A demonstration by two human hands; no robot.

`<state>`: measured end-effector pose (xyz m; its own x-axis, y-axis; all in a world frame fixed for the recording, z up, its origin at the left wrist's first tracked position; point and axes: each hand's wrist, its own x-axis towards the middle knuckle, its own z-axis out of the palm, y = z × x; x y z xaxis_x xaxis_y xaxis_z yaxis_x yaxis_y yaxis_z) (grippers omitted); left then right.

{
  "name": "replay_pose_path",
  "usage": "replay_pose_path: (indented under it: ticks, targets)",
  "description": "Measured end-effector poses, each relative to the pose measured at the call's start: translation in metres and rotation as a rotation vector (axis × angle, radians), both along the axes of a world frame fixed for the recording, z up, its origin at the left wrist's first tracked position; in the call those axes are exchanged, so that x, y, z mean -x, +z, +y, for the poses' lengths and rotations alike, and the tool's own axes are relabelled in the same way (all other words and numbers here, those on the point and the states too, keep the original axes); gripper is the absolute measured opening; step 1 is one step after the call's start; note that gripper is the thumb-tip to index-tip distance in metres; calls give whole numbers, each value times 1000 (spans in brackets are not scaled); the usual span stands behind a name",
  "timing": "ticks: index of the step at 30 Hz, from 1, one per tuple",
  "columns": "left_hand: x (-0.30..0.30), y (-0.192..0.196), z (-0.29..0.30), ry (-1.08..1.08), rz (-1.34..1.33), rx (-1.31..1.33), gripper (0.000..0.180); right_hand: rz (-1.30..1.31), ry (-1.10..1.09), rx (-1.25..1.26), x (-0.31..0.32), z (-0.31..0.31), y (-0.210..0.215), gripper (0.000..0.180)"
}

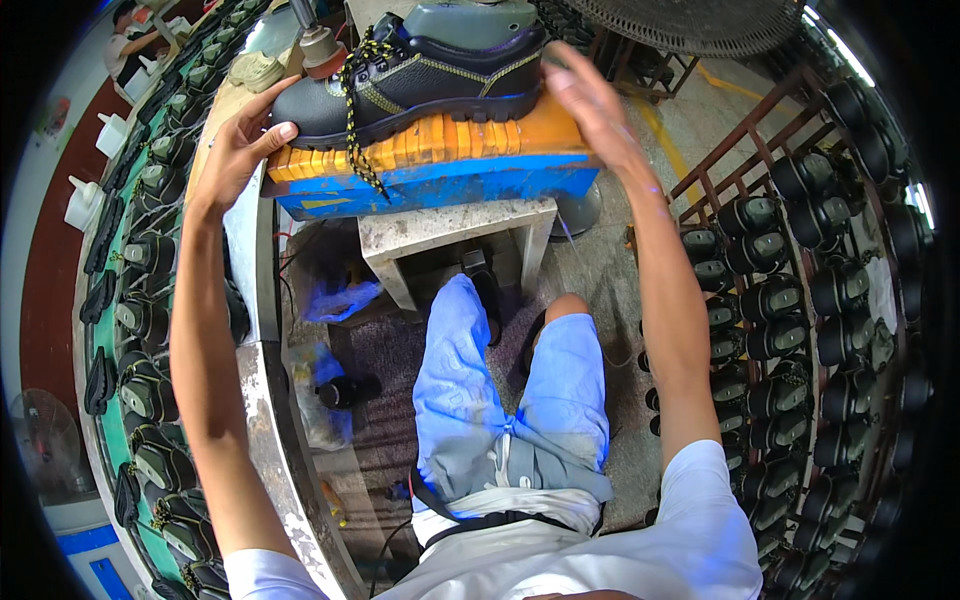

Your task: The person applies glue to the bottom edges of multiple shoes using a thin applicator tool, and places each shoe back onto a rack.

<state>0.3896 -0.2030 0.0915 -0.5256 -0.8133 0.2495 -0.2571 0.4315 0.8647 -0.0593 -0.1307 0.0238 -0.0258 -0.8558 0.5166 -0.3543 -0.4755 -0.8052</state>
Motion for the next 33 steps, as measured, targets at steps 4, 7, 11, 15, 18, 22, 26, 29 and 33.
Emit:
replay_pose_path:
  ticks: [4, 7, 11, 15, 18, 22, 26, 29, 33]
  targets:
    - [6, -33, 45, 204, 104, 132, 61, -324, -224, 16, 16, 49, -40, 60]
    - [59, -31, 113, 437, 126, 145, 57, -483, -412, -126, 35, 83, -112, 51]
    - [93, -56, 158, 660, -50, 649, 50, -631, -486, -420, 27, 102, -188, 38]
    - [114, -88, 195, 487, 1, 964, 39, -766, -348, -567, -14, 117, -183, 43]
    - [137, -95, 217, 361, 32, 945, 43, -783, -201, -153, -23, 133, -105, 44]
    - [188, -97, 233, 325, -98, 954, 51, -332, -130, 149, -51, 184, 12, 34]
    - [229, -111, 236, 407, -254, 1046, 36, 299, -61, 374, -71, 198, 61, 32]
    - [250, -124, 232, 412, -358, 1107, 39, 558, -70, 552, -82, 181, 66, 28]
    - [257, -120, 228, 86, -87, 524, 56, 685, -93, 602, -95, 159, 60, 24]
